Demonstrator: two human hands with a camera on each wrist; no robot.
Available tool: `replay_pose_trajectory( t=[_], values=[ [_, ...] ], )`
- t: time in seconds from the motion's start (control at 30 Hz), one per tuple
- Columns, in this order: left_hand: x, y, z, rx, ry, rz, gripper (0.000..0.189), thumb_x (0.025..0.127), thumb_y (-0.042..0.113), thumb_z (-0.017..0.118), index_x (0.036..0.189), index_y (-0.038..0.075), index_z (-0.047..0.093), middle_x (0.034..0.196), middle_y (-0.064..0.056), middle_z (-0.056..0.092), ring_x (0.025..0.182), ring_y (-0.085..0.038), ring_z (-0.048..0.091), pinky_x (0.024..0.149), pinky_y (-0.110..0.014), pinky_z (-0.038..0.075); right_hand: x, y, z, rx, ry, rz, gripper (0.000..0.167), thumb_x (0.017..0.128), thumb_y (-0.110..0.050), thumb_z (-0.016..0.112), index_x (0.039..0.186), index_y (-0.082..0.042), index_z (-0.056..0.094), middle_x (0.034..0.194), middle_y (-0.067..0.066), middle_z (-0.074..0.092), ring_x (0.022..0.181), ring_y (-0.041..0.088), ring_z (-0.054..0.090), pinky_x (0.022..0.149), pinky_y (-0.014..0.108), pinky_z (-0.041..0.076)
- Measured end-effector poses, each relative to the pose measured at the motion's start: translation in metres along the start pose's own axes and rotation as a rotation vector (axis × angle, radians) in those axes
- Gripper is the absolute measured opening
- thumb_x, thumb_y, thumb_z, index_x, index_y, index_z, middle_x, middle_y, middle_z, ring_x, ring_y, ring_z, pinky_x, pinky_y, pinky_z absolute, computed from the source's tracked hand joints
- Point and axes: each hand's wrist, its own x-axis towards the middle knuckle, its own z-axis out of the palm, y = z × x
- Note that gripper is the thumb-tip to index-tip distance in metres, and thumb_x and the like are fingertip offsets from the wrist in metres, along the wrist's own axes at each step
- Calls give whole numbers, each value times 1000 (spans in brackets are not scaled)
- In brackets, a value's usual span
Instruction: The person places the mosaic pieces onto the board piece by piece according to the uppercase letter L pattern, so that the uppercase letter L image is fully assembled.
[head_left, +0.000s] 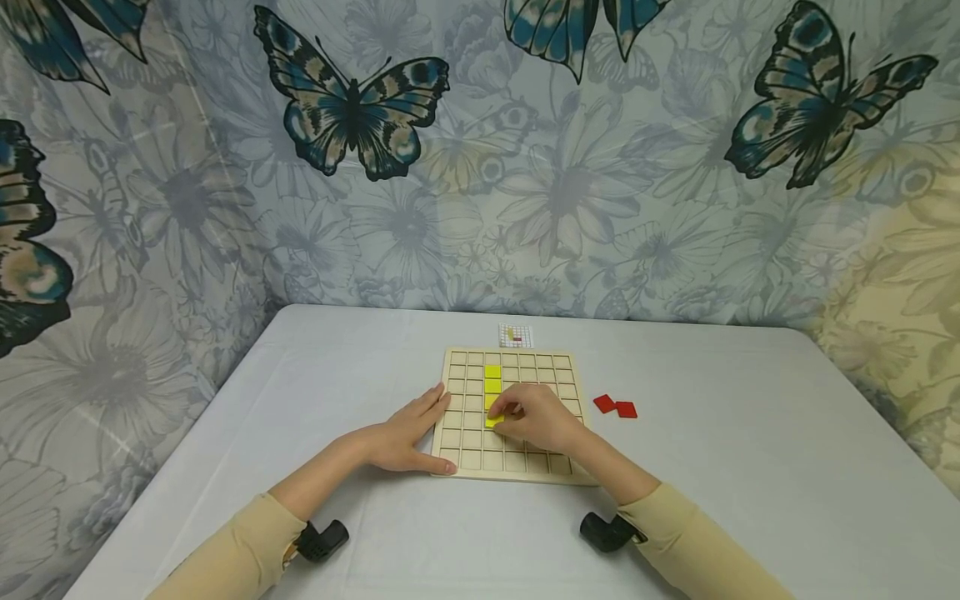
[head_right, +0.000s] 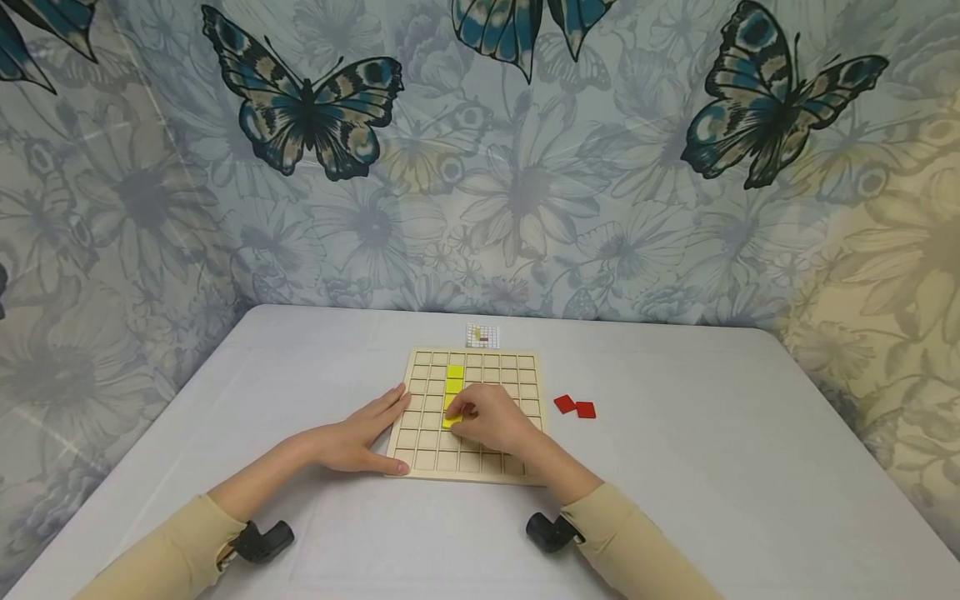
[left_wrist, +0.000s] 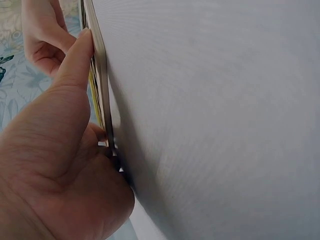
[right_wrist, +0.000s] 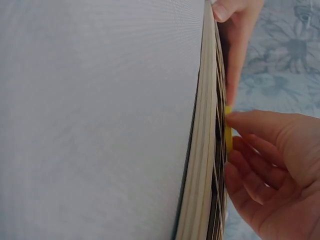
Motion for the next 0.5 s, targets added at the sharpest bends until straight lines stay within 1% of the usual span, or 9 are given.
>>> replay_pose_trajectory(
  t=[0.27,0.5],
  values=[
    [0,2,-1,-10,-2,-4,109,85,61,65,157,5,5,163,-11,-6,149,-27,-3,117,-49,10,0,1,2,9,11,0,12,81,-4,78,90,-10,73,86,-3,67,80,10,60,74,25,53],
    [0,2,-1,-2,-5,-10,108,85,61,65,157,7,5,163,-9,-6,148,-26,-4,118,-47,10,0,0,2,9,18,-5,13,81,-3,78,91,-9,73,86,-3,67,81,10,60,74,26,53]
  ],
)
